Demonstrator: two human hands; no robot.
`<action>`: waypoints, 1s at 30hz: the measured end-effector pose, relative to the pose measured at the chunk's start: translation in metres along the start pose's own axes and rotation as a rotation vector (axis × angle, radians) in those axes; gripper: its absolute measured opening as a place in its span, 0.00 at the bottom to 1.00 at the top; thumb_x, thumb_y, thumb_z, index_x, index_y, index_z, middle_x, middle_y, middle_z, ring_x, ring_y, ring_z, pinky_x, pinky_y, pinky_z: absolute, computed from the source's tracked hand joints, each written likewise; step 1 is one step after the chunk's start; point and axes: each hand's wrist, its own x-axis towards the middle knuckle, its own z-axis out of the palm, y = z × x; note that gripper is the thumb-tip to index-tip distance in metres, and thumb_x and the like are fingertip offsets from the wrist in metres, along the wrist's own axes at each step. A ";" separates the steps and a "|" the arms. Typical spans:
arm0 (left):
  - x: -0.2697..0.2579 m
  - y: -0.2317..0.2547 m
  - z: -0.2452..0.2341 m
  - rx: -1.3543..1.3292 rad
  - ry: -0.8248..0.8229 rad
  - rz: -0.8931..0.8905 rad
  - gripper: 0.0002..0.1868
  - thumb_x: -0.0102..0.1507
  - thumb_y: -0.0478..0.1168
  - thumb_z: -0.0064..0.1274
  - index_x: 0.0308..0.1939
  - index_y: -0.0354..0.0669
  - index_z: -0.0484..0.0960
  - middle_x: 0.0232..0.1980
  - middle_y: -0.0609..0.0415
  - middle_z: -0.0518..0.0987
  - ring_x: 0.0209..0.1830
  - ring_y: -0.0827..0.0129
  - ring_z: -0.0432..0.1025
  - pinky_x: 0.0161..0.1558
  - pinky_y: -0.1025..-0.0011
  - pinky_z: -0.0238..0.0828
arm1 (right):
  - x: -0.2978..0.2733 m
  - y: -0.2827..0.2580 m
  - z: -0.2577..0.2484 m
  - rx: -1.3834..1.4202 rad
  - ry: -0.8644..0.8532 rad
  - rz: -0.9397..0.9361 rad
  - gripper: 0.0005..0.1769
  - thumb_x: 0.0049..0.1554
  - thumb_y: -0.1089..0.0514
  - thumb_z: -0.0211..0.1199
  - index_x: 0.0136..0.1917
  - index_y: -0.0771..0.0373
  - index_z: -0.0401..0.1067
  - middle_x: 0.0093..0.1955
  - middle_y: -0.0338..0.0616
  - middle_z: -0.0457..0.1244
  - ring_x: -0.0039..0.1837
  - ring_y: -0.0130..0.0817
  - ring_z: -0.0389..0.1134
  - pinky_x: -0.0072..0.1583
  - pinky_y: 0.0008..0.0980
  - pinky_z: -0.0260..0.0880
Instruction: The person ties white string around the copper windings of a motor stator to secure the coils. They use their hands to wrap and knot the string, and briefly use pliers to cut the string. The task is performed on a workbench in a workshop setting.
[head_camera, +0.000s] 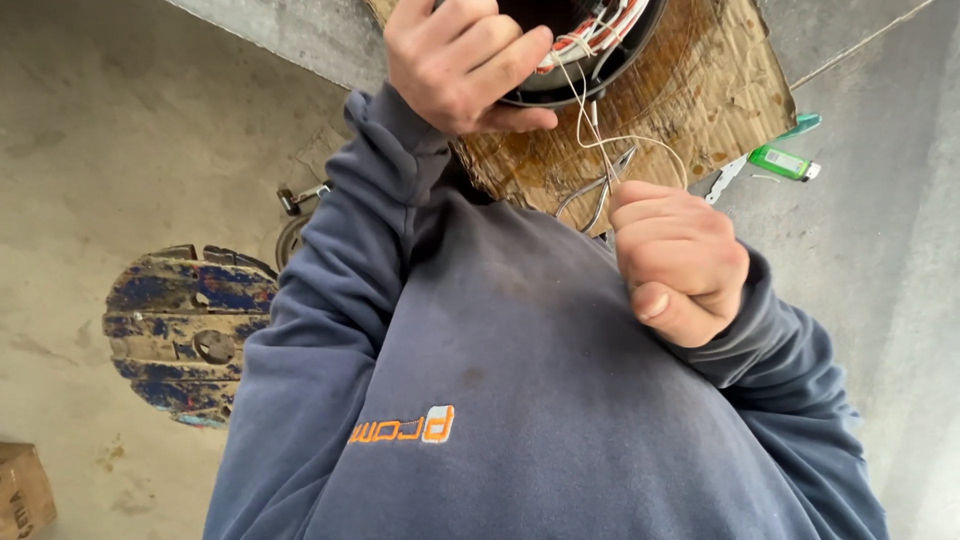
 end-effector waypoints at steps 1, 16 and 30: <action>-0.003 -0.002 0.000 -0.020 -0.019 0.005 0.26 0.74 0.62 0.52 0.51 0.42 0.84 0.44 0.59 0.78 0.45 0.66 0.74 0.49 0.65 0.71 | 0.000 0.002 0.003 0.006 0.006 -0.013 0.28 0.71 0.49 0.48 0.30 0.61 0.56 0.29 0.39 0.53 0.32 0.39 0.52 0.43 0.44 0.54; -0.040 -0.036 -0.006 -0.178 -0.284 0.043 0.29 0.70 0.63 0.52 0.60 0.43 0.78 0.52 0.60 0.81 0.47 0.69 0.77 0.51 0.69 0.73 | 0.006 0.013 0.020 -0.017 -0.051 -0.069 0.26 0.69 0.51 0.50 0.30 0.61 0.56 0.30 0.40 0.52 0.33 0.42 0.53 0.44 0.44 0.56; -0.035 -0.033 -0.012 -0.225 -0.314 -0.010 0.26 0.72 0.62 0.51 0.57 0.44 0.77 0.49 0.58 0.79 0.44 0.66 0.75 0.47 0.67 0.70 | 0.004 0.009 0.019 -0.030 0.009 -0.068 0.26 0.69 0.51 0.49 0.30 0.60 0.57 0.31 0.40 0.54 0.33 0.42 0.54 0.44 0.44 0.56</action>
